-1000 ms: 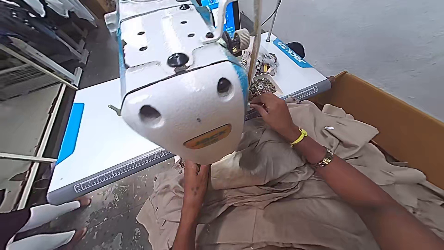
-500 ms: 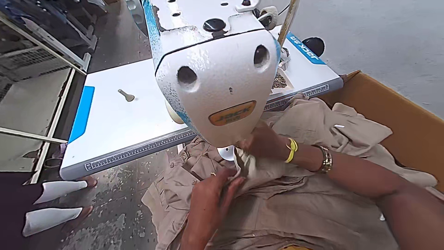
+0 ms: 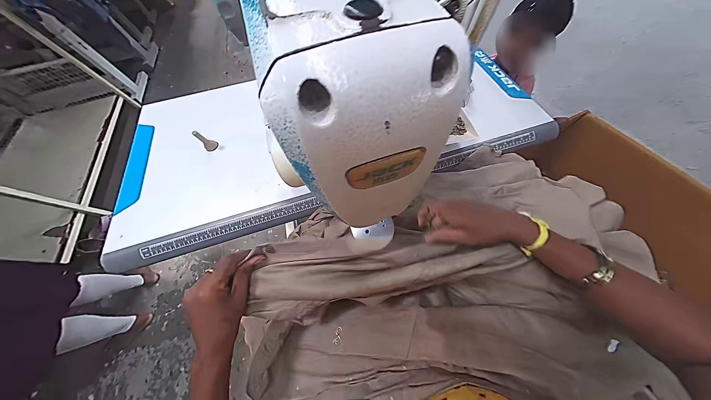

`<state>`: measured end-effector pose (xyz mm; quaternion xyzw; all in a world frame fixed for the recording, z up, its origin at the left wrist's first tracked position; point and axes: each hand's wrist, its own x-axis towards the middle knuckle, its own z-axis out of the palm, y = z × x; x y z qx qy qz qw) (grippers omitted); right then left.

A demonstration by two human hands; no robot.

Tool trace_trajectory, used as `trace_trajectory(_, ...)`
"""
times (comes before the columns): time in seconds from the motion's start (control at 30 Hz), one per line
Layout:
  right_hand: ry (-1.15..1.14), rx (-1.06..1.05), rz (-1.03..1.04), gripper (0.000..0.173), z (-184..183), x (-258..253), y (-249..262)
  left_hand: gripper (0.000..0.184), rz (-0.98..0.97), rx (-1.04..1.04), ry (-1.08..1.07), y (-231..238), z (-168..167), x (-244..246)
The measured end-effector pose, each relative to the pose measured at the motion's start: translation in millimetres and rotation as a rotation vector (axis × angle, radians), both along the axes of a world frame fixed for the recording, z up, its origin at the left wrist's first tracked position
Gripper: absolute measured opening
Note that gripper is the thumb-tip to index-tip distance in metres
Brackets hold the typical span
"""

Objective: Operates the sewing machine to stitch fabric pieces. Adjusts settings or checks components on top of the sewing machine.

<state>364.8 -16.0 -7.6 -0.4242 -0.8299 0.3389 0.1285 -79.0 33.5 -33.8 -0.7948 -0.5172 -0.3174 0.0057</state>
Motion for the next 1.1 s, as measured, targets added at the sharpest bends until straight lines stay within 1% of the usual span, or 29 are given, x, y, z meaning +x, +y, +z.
trace_trajectory(0.07, -0.18, -0.21, 0.052, 0.037, -1, -15, -33, 0.036, 0.068, -0.026, 0.024, -6, -14, 6)
trace_trajectory(0.1, -0.303, -0.296, 0.081, 0.037, 3, -24, -49, 0.034, 0.073, -0.01, -0.016, -10, -17, 16)
trace_trajectory(0.13, -0.431, -0.352, 0.096, 0.038, 13, -29, -61, 0.033, 0.059, 0.021, -0.097, -14, -18, 29)
trace_trajectory(0.17, -0.547, -0.402, 0.073, 0.041, 29, -28, -73, 0.034, 0.011, 0.042, -0.229, -18, -18, 40)
trace_trajectory(0.2, -0.65, -0.429, 0.003, 0.044, 47, -22, -83, 0.034, -0.08, 0.034, -0.404, -23, -17, 50)
trace_trajectory(0.23, -0.73, -0.415, -0.115, 0.044, 65, -9, -94, 0.031, -0.18, -0.007, -0.558, -27, -13, 60)
trace_trajectory(0.27, -0.75, -0.343, -0.278, 0.042, 80, 11, -105, 0.027, -0.254, -0.062, -0.682, -32, -9, 70)
trace_trajectory(0.3, -0.729, -0.193, -0.421, 0.039, 89, 38, -117, 0.026, -0.297, -0.122, -0.767, -38, -5, 80)
trace_trajectory(0.33, -0.67, -0.032, -0.528, 0.033, 91, 70, -127, 0.026, -0.309, -0.186, -0.807, -45, -3, 88)
trace_trajectory(0.37, -0.626, 0.045, -0.611, 0.026, 93, 97, -131, 0.025, -0.289, -0.233, -0.823, -50, -3, 96)
trace_trajectory(0.4, -0.616, 0.037, -0.715, 0.017, 98, 114, -130, 0.023, -0.252, -0.261, -0.833, -53, -4, 103)
trace_trajectory(0.43, -0.662, 0.052, -0.804, 0.012, 95, 129, -128, 0.021, -0.217, -0.295, -0.841, -54, -4, 108)
trace_trajectory(0.47, -0.749, 0.135, -0.845, 0.011, 86, 143, -128, 0.02, -0.191, -0.326, -0.852, -53, -2, 111)
trace_trajectory(0.5, -0.786, 0.236, -0.87, 0.012, 82, 141, -123, 0.019, -0.176, -0.345, -0.858, -51, 1, 113)
trace_trajectory(0.53, -0.749, 0.333, -0.864, 0.013, 80, 124, -116, 0.017, -0.175, -0.349, -0.848, -50, 4, 112)
trace_trajectory(0.57, -0.63, 0.399, -0.816, 0.018, 83, 96, -104, 0.017, -0.191, -0.345, -0.829, -48, 8, 109)
trace_trajectory(0.63, -0.297, 0.551, -0.642, 0.022, 82, 28, -72, 0.021, -0.247, -0.321, -0.799, -48, 16, 107)
trace_trajectory(0.7, 0.004, 0.681, -0.483, 0.025, 64, -47, -43, 0.022, -0.291, -0.288, -0.769, -50, 21, 108)
trace_trajectory(0.73, 0.101, 0.715, -0.409, 0.026, 56, -82, -33, 0.023, -0.309, -0.273, -0.758, -52, 21, 108)
trace_trajectory(0.8, 0.161, 0.782, -0.289, 0.032, 42, -135, -21, 0.024, -0.359, -0.238, -0.744, -54, 21, 106)
trace_trajectory(0.83, 0.15, 0.81, -0.244, 0.033, 37, -150, -18, 0.024, -0.377, -0.225, -0.746, -55, 19, 104)
trace_trajectory(0.9, 0.17, 0.807, -0.228, 0.026, 27, -157, -15, 0.026, -0.357, -0.2, -0.715, -54, 15, 95)
trace_trajectory(0.97, 0.131, 0.746, -0.291, 0.023, 19, -135, -10, 0.03, -0.227, -0.17, -0.62, -46, 10, 80)
trace_trajectory(1.03, 0.132, 0.608, -0.411, 0.024, 12, -103, -3, 0.034, -0.037, -0.176, -0.501, -35, 1, 66)
trace_trajectory(1.1, 0.192, 0.403, -0.52, 0.03, 5, -81, 9, 0.033, 0.057, -0.203, -0.443, -26, -8, 60)
